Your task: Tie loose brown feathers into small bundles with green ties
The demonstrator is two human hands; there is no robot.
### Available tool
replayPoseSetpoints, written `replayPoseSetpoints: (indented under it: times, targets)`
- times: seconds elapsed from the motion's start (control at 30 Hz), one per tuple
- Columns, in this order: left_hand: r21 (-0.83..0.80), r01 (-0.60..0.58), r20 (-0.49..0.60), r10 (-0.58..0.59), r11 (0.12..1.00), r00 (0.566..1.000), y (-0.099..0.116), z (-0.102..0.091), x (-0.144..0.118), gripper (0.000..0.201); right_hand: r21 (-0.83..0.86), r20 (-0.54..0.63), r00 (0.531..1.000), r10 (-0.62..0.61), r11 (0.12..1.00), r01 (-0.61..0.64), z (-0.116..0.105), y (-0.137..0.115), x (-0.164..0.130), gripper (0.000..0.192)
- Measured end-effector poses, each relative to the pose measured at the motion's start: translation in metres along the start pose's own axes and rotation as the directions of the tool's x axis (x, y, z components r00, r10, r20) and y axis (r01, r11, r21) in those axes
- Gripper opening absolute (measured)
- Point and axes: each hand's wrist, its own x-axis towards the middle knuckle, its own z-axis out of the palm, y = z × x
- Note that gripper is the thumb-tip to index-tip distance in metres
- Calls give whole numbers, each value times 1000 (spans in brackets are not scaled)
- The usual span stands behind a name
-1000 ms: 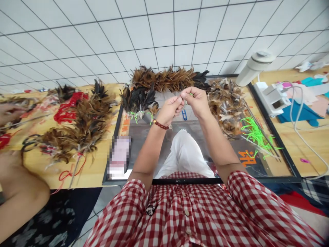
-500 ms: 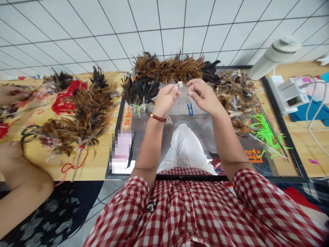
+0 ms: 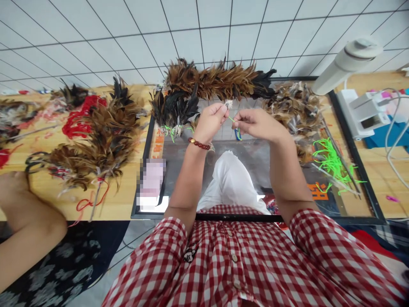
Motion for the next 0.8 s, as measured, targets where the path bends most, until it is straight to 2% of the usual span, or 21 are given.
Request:
replayPoseSetpoints:
  times: [0.07,0.17,0.3,0.4,0.5,0.57,0.63,0.73,0.8]
  targets:
    - [172,-59,-46,68,983,997,-5,1,1,38,-151,19,999,-37,988,40,-10,-3,-8,15]
    - [442,-108,-37,139,890,990,-7,4,-2,33,-344,-3,991,-135,931,125,-14,-12,-18,12]
    - [630,-195,151,127,751,980,4,7,-16,26,-528,-76,946,-316,817,231,-10,-21,-23,18]
    - [633,-289,302,115,718,946,16,6,-26,25,-526,-113,899,-424,793,307,-11,-21,-23,20]
    - [493,-399,428,184,773,885,23,2,-31,26,-451,-142,872,-468,815,364,-16,-16,-22,18]
    - [372,-445,465,251,814,849,24,0,-32,28,-394,-158,876,-456,842,368,-18,-13,-21,17]
    - [316,-446,399,309,837,863,21,0,-31,31,-350,-158,894,-419,870,346,-17,-11,-18,16]
    - [359,-384,171,344,851,923,13,4,-25,34,-357,-149,926,-347,892,277,-11,-12,-15,15]
    - [421,-322,52,332,848,942,8,8,-19,33,-405,-124,951,-285,889,213,-7,-16,-15,18]
